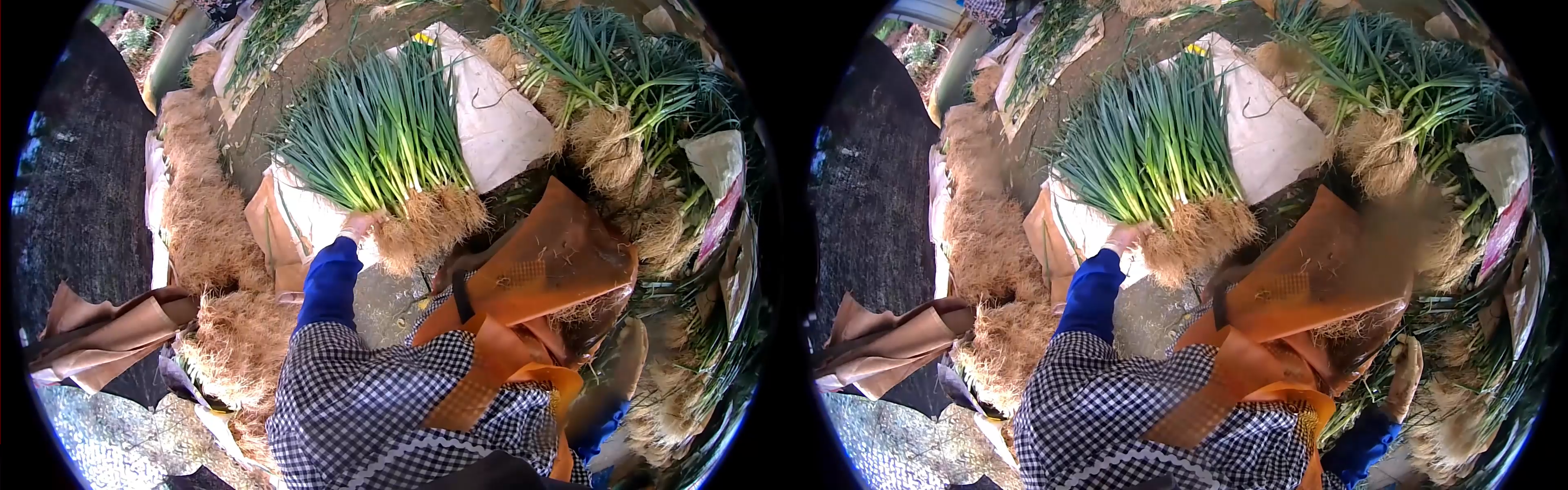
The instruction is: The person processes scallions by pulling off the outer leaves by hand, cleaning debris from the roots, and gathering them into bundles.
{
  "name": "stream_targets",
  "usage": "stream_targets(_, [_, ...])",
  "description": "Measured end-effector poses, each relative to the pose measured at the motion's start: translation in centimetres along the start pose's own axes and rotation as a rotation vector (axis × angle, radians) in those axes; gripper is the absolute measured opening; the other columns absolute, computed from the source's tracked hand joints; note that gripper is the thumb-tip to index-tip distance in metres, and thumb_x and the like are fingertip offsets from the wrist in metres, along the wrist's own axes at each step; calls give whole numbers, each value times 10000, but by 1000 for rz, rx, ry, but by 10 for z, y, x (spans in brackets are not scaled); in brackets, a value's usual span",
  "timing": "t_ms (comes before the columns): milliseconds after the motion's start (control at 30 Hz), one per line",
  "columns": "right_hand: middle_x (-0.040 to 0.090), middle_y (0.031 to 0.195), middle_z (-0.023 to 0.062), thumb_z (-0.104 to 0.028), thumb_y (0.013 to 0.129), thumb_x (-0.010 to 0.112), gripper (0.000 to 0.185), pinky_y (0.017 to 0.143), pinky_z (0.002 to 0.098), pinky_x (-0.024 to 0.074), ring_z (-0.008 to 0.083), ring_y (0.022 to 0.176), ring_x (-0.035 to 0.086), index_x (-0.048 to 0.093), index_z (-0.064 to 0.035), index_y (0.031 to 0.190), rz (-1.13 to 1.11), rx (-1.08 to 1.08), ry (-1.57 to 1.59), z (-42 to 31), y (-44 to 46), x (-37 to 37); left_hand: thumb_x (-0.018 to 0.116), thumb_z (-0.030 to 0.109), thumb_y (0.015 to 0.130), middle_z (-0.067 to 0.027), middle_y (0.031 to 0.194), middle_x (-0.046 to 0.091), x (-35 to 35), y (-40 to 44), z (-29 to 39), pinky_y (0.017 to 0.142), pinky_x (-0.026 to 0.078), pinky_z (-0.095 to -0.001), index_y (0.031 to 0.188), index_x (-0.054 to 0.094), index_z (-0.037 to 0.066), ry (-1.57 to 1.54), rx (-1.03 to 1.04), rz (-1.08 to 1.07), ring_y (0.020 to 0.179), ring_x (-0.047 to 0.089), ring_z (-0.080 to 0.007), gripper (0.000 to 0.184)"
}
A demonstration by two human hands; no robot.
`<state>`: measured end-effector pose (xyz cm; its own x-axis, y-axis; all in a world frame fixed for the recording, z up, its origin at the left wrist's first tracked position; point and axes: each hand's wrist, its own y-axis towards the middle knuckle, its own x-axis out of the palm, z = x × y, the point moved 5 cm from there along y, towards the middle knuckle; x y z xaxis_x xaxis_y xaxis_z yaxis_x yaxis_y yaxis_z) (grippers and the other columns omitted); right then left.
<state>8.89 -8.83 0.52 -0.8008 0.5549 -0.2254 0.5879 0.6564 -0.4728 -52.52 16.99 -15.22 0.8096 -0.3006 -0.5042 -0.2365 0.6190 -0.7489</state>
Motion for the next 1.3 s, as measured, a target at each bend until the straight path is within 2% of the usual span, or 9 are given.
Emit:
stream_targets(133, [448,693,-32,-254,930,471,270,568,210,305,70,614,376,615,-26,918,117,-38,-49,-11,-4,14,597,474,795,-165,985,615,-23,53,-3,746,487,-408,1005,603,32,647,321,690,861,613,-309,489])
stream_targets(367, [444,679,-30,-252,939,445,286,576,211,313,69,618,385,612,-23,905,102,6,-111,-22,-14,27,632,403,756,-134,1104,602,9,59,67,836,457,-368,1081,616,138,534,322,568,994,588,-275,420])
stream_targets(633, [435,675,-35,-262,945,433,301,587,211,315,68,621,378,611,-22,907,30,43,-135,-20,-20,29,517,360,842,-125,845,646,7,79,68,736,483,-423,874,653,118,496,506,664,822,616,-313,279])
stream_targets(767, [447,682,-29,-281,942,440,315,599,214,331,72,626,388,606,-17,898,76,-11,-188,-23,-22,29,562,185,890,9,706,599,-24,86,45,490,420,-200,904,640,56,-780,555,289,567,513,-65,151])
stream_targets(1000, [459,682,-30,-278,919,473,276,599,227,342,76,630,404,608,-52,838,7,-45,-148,-11,-14,15,476,134,925,30,651,395,-48,-31,69,432,291,-212,914,524,75,-1579,695,-539,477,315,-66,77])
stream_targets(1067, [459,685,-30,-231,890,522,215,583,228,332,73,628,395,618,-47,830,88,-14,-99,19,-2,-19,509,134,906,6,620,400,-19,-82,89,432,330,-234,832,509,83,-1472,811,-840,480,362,-89,89])
stream_targets(1133, [553,755,16,-193,874,545,178,633,242,390,101,694,490,636,-40,879,224,-46,11,43,10,-36,571,121,857,-22,680,504,21,-112,98,492,403,-226,764,519,87,-712,1047,-99,572,489,-113,111])
stream_targets(1200, [630,906,85,-161,854,559,185,729,302,452,182,826,583,633,-39,972,471,-555,-435,29,16,-27,665,83,784,2,749,555,88,-179,147,516,437,-211,818,567,81,-792,762,-386,641,526,-78,104])
stream_targets(1300, [618,1018,151,-233,841,546,312,834,388,454,292,956,580,584,-67,1101,353,-801,-843,16,28,2,685,48,752,2,845,556,197,-250,214,570,459,-194,1072,559,69,-221,1166,-645,661,528,-79,344])
